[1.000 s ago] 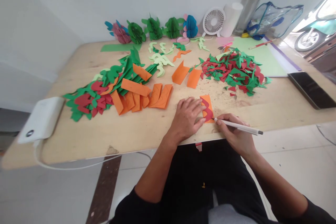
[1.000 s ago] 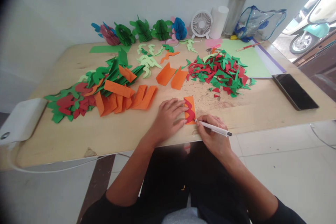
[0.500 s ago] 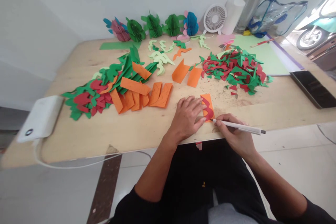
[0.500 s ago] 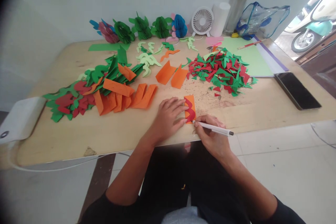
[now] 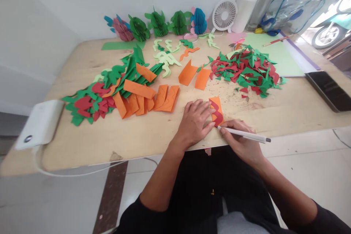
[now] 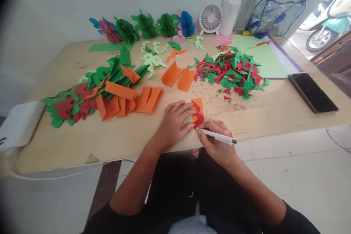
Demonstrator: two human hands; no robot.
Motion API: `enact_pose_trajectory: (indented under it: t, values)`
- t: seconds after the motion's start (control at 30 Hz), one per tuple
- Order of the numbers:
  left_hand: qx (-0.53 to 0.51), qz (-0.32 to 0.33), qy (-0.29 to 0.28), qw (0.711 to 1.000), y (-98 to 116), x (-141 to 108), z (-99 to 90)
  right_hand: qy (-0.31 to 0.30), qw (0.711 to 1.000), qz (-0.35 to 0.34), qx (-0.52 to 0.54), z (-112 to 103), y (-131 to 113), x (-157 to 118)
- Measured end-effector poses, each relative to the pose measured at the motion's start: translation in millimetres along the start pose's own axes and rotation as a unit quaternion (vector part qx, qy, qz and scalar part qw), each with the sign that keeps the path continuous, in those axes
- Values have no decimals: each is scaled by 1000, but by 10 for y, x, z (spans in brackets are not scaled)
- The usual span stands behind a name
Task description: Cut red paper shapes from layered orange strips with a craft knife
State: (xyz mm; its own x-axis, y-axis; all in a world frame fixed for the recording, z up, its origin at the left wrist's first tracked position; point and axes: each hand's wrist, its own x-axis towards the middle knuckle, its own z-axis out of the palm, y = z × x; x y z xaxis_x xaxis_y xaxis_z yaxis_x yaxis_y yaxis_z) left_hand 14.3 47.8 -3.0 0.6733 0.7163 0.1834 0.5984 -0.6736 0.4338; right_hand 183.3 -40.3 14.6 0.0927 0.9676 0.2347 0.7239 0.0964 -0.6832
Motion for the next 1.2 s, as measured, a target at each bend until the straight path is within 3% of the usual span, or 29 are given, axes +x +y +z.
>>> enact_pose_trajectory:
  t: [0.37, 1.2]
  values:
    - [3, -1, -5, 1000, -3, -1, 4, -6, 999, -31, -18, 10, 9, 1]
    - [3, 3, 3, 1000, -2, -1, 10, -5, 1000, -5, -1, -10, 8, 4]
